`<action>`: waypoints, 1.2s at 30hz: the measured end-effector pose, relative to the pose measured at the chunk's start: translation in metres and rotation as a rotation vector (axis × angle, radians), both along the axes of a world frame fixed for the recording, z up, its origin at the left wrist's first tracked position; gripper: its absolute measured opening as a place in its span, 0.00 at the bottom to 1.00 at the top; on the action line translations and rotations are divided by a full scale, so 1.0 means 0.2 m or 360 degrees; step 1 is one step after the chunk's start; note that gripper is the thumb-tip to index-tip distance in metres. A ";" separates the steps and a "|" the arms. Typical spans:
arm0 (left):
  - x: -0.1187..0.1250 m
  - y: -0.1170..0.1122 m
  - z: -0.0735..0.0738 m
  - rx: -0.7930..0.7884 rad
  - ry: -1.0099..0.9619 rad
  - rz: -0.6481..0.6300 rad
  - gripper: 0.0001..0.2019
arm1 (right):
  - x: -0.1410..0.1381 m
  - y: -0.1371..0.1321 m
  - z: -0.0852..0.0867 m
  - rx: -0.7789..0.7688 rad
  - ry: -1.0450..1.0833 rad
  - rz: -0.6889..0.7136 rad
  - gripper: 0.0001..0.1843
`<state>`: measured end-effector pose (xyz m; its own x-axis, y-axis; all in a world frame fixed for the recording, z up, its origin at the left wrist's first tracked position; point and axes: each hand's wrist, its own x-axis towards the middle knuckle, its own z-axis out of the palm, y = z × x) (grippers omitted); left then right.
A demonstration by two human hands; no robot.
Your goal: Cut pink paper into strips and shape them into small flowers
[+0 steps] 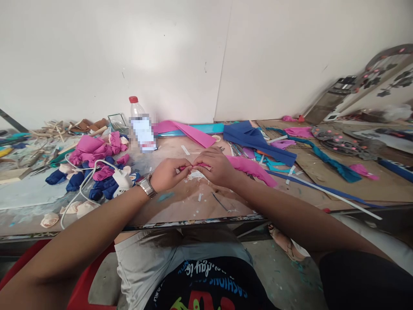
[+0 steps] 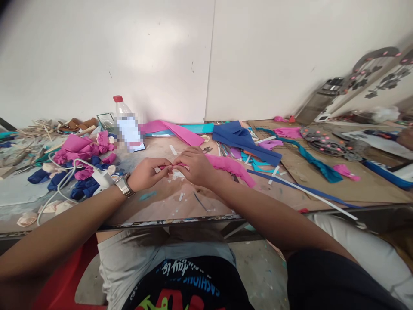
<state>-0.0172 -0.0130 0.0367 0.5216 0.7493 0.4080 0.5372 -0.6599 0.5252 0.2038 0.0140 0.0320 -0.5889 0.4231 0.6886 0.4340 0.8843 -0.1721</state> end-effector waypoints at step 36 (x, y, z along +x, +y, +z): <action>-0.03 0.04 -0.03 0.0456 0.0353 0.0049 0.15 | -0.02 -0.04 0.02 -0.0265 -0.0132 -0.0020 0.11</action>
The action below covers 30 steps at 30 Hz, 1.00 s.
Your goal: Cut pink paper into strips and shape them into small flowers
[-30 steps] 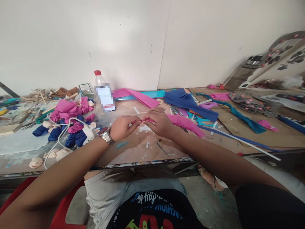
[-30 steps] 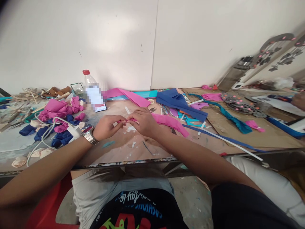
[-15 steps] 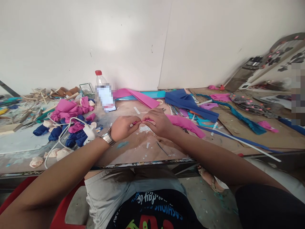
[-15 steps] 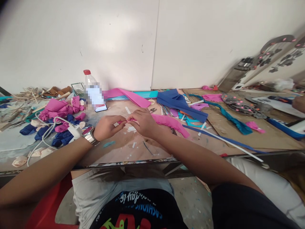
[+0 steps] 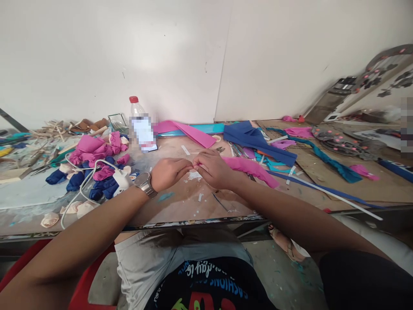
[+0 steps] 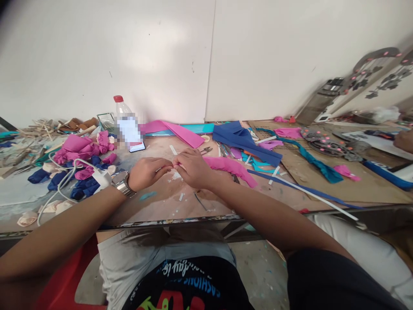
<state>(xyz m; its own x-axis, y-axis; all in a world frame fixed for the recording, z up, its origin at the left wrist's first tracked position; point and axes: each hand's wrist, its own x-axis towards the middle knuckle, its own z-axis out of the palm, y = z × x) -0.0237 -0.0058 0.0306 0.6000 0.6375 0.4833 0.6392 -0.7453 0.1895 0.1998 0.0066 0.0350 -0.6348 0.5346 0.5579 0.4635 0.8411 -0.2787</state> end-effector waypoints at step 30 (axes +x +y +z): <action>0.03 -0.04 0.04 -0.0530 -0.0250 -0.0004 0.13 | 0.01 0.04 -0.01 -0.0066 0.0115 0.0078 0.12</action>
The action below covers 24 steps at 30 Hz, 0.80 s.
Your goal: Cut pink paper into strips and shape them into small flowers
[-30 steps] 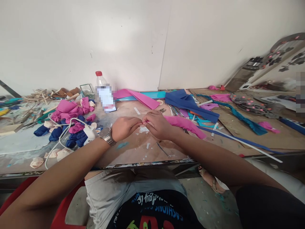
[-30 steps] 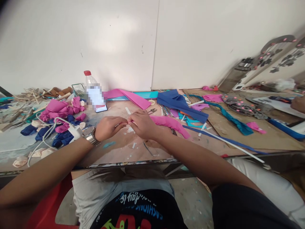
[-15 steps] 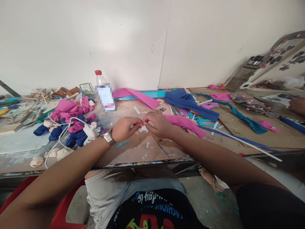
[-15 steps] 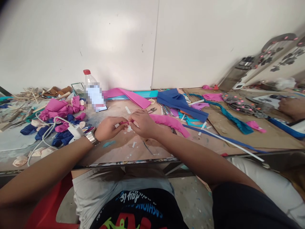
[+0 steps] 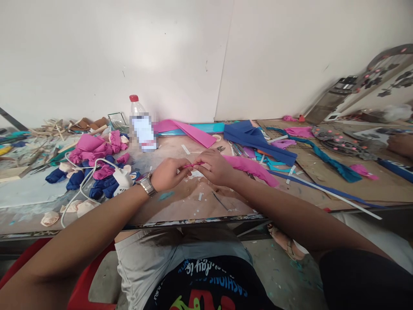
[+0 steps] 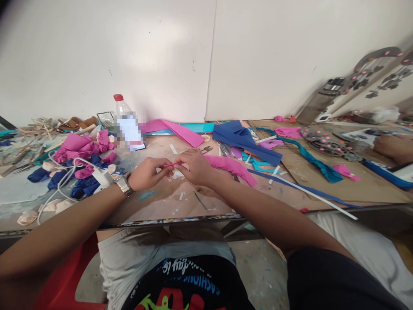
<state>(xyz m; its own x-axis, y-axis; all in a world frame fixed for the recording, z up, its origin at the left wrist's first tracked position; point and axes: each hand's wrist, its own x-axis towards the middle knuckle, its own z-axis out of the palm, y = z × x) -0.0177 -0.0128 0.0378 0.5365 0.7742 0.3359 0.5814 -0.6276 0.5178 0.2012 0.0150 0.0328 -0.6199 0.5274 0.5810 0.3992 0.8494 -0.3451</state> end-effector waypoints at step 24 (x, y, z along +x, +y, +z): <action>0.01 0.04 -0.05 -0.0860 -0.0564 -0.0293 0.14 | 0.02 0.02 -0.01 0.0272 0.0000 0.0026 0.08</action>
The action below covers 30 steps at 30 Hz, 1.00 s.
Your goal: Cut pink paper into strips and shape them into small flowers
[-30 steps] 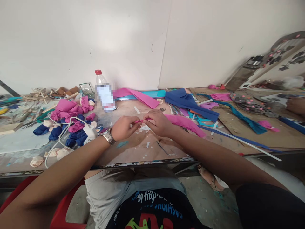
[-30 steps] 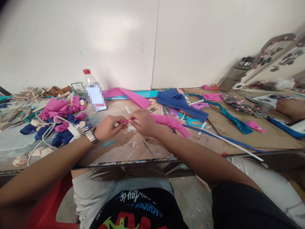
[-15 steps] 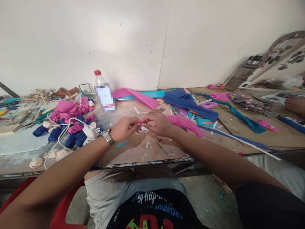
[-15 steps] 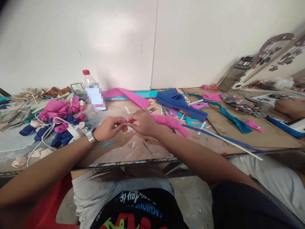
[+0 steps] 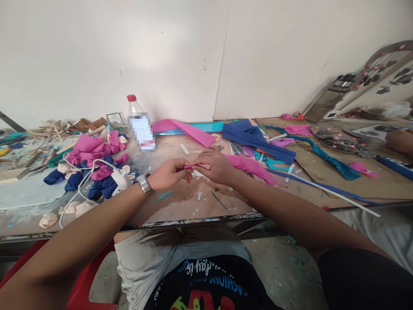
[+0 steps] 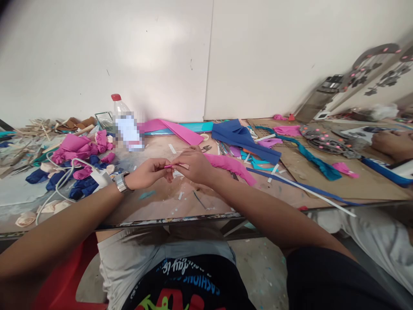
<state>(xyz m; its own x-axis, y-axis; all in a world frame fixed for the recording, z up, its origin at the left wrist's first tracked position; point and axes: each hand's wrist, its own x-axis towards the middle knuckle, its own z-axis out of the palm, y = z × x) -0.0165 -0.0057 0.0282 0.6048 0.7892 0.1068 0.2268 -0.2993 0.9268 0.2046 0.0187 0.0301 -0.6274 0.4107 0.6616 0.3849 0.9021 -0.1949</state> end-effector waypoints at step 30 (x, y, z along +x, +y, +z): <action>-0.02 -0.01 0.00 0.1546 0.0550 0.0410 0.13 | -0.02 -0.07 0.03 -0.0034 -0.0038 -0.0161 0.09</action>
